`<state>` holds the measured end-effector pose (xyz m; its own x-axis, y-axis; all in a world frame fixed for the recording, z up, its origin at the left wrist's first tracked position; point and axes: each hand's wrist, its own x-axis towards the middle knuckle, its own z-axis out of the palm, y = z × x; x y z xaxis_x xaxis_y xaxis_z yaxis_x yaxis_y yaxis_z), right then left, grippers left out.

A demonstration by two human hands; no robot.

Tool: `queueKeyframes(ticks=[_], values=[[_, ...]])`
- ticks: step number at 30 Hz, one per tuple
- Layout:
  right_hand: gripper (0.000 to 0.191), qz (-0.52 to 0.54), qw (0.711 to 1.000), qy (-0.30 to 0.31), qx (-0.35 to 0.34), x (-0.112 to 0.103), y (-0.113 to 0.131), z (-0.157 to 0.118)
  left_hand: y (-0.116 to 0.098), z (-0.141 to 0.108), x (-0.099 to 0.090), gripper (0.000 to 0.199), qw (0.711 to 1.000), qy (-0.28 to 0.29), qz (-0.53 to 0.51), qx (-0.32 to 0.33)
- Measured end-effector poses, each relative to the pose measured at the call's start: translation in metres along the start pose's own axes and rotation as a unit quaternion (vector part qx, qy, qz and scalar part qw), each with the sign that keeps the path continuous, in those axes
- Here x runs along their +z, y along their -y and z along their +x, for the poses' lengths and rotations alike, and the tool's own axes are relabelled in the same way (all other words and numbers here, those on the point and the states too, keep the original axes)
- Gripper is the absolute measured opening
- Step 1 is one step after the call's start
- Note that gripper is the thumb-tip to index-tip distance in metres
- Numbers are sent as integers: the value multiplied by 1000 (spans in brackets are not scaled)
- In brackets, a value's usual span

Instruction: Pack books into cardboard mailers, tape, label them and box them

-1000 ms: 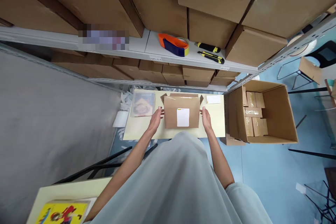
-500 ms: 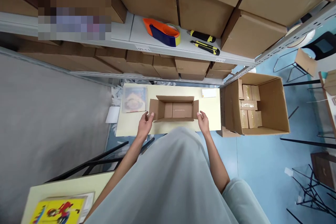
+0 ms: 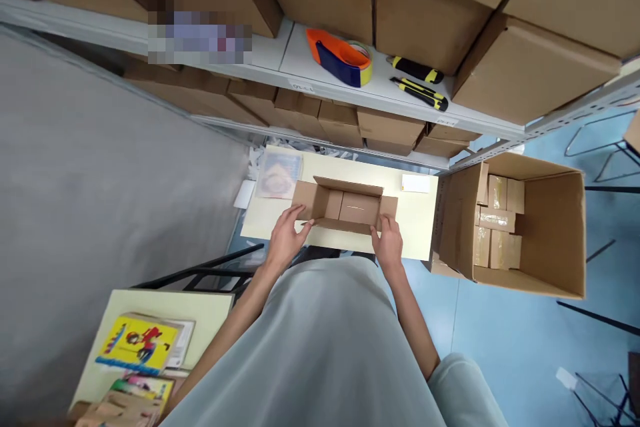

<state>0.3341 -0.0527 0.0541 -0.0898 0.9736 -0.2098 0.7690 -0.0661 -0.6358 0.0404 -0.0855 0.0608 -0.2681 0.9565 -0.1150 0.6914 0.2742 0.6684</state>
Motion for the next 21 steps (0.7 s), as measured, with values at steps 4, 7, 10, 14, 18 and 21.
queueKeyframes(ticks=[4, 7, 10, 14, 18, 21], values=[[44, -10, 1000, -4, -13, -2, -6, -3, 16, -5, -2, 48, 999, 11, -38, -19], [43, -15, 999, -27, -22, -5, 10, -4, 24, 2, -15, 49, 996, 16, -81, -13], [43, -16, 997, -63, -28, -2, 48, -1, 37, 20, -36, 47, 992, 19, -123, -28], [41, -9, 996, -64, -64, 23, 129, 11, 75, 50, -66, 43, 988, -2, -152, -35], [40, 0, 992, 0, -129, 80, 213, 31, 138, 74, -83, 43, 981, -29, -177, -74], [46, -27, 991, 63, -117, 139, 254, 59, 190, 91, -84, 43, 976, -19, -177, -128]])
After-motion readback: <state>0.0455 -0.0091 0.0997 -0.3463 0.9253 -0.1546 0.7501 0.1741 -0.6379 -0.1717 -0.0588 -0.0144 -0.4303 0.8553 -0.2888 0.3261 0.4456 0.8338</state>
